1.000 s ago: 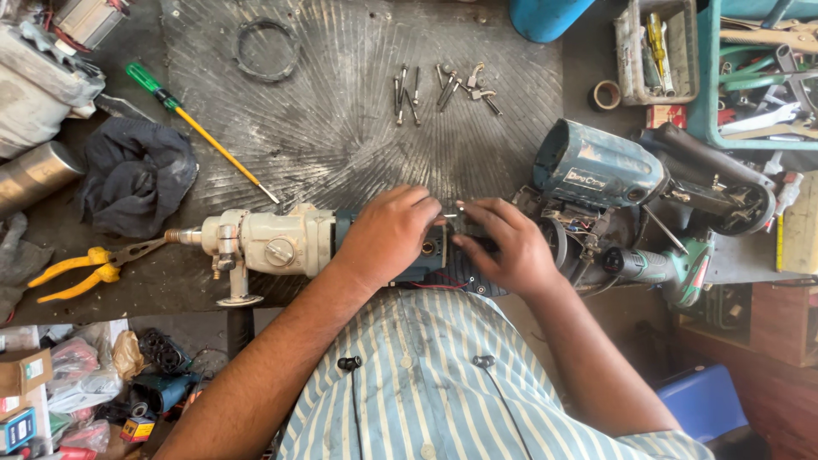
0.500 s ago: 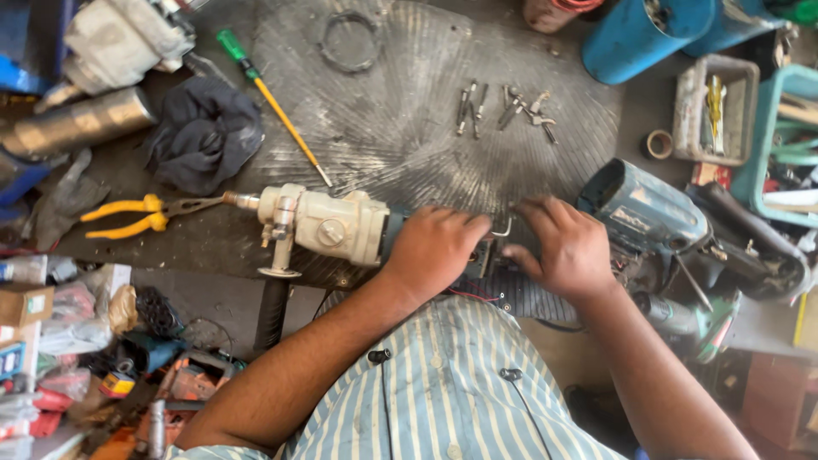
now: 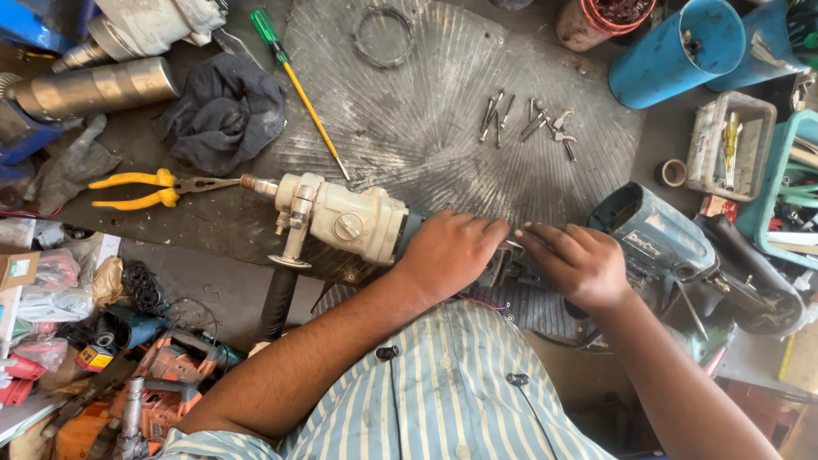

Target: The person repairs an electric power tool on a cluttered workbench. They pull the motor housing off the tool body, handle the armature and housing, fit the housing back onto the tool, and use a hex key to tighten screws on the casing.

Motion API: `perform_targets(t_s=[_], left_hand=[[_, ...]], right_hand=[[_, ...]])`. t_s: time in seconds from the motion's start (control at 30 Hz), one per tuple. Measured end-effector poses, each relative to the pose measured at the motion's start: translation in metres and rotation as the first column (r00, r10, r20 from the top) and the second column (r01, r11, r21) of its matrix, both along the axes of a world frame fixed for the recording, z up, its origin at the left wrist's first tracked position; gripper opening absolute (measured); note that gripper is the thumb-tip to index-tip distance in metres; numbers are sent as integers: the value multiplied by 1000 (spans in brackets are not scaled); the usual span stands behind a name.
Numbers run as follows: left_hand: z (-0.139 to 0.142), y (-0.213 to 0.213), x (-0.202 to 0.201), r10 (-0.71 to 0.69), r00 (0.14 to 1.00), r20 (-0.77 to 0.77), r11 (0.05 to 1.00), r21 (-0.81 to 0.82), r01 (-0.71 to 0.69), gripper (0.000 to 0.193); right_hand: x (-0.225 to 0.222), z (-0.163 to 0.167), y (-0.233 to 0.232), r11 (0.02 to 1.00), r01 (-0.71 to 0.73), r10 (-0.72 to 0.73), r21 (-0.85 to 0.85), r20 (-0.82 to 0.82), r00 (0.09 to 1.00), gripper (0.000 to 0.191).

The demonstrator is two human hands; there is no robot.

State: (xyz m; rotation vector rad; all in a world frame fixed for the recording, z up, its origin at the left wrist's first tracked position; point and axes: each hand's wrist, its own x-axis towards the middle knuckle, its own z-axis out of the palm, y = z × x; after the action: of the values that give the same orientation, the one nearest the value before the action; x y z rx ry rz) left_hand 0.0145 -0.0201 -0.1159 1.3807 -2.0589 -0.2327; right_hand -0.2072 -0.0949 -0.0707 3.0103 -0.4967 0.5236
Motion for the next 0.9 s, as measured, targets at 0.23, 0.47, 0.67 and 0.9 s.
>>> perform_targets(t_s=[0.23, 0.47, 0.67, 0.9], left_hand=[[4, 0, 3, -43, 999, 19, 999, -7, 43, 16], [4, 0, 1, -16, 1000, 24, 1000, 5, 16, 18], [2, -1, 0, -19, 1000, 6, 999, 45, 19, 14], [4, -3, 2, -11, 999, -36, 998, 54, 13, 14]], right_hand=[[0, -20, -7, 956, 1, 10, 292, -37, 999, 30], [-5, -17, -6, 995, -28, 24, 91, 48, 999, 34], [0, -25, -4, 980, 53, -50, 194, -24, 998, 20], [0, -26, -3, 863, 340, -321, 374, -116, 940, 50]])
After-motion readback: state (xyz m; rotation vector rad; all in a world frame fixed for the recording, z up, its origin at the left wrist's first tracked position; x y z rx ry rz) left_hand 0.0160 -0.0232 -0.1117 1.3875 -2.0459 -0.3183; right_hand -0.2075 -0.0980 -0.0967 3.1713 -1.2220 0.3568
